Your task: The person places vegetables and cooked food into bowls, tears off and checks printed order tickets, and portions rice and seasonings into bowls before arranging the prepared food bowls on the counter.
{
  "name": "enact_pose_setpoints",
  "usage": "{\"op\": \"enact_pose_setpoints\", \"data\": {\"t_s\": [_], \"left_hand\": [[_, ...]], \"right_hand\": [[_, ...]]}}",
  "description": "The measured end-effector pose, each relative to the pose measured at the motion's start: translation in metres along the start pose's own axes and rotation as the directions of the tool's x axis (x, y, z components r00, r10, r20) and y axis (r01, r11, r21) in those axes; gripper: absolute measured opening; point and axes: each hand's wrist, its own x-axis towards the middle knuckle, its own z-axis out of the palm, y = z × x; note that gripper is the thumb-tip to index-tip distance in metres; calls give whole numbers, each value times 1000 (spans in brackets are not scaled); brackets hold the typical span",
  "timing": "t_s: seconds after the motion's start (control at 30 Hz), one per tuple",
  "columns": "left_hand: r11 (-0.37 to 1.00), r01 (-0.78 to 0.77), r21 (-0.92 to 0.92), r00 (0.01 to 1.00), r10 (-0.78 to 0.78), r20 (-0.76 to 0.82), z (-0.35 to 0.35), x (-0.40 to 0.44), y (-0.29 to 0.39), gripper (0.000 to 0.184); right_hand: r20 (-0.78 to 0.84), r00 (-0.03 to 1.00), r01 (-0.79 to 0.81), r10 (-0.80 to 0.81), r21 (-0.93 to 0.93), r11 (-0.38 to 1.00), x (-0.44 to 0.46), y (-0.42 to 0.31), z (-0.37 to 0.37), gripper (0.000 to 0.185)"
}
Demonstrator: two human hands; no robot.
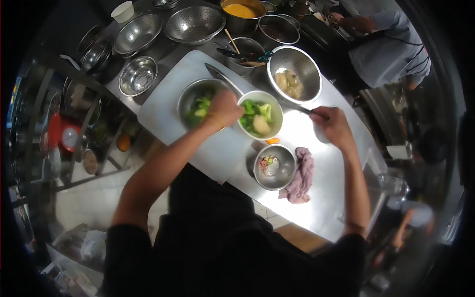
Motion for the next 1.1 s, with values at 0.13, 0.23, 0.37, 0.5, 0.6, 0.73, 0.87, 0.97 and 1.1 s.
{"op": "enact_pose_setpoints", "data": {"t_s": [0.13, 0.23, 0.37, 0.5, 0.6, 0.73, 0.87, 0.97, 1.1], "left_hand": [[977, 6, -212, 999, -14, -35, -18, -50, 8, 15], [938, 136, -320, 989, -146, -8, -13, -92, -5, 14], [922, 248, -297, 964, -266, -23, -2, -120, -30, 14], [924, 227, -309, 948, -283, -147, 5, -121, -48, 13], [915, 177, -363, 937, -270, -223, 14, -112, -64, 12], [762, 159, -628, 939, -313, -142, 23, -111, -78, 14], [606, 214, -766, 962, -267, 58, 14, -118, -83, 18], [363, 253, -897, 942, -304, 143, 6, -135, -94, 21], [300, 276, -913, 923, -350, 164, -8, -184, -114, 23]], "right_hand": [[-174, 977, -152, 120, -183, 971, 55, 47, 9, 19], [-87, 992, -112, 94, -244, 963, 107, 94, 53, 24], [-35, 992, -127, 122, -272, 954, 149, 98, 90, 22], [-124, 991, 12, -41, -229, 973, 158, 111, 94, 20], [-292, 950, 50, -113, -213, 976, 145, 118, 80, 20], [-160, 983, -88, 93, 37, 995, 82, 52, 23, 20], [-21, 999, 51, -50, 77, 996, 8, -24, 33, 19], [143, 990, -21, -11, 218, 976, -30, -82, 82, 18], [6, 998, 54, -55, 56, 997, -47, -97, 93, 19]]}}
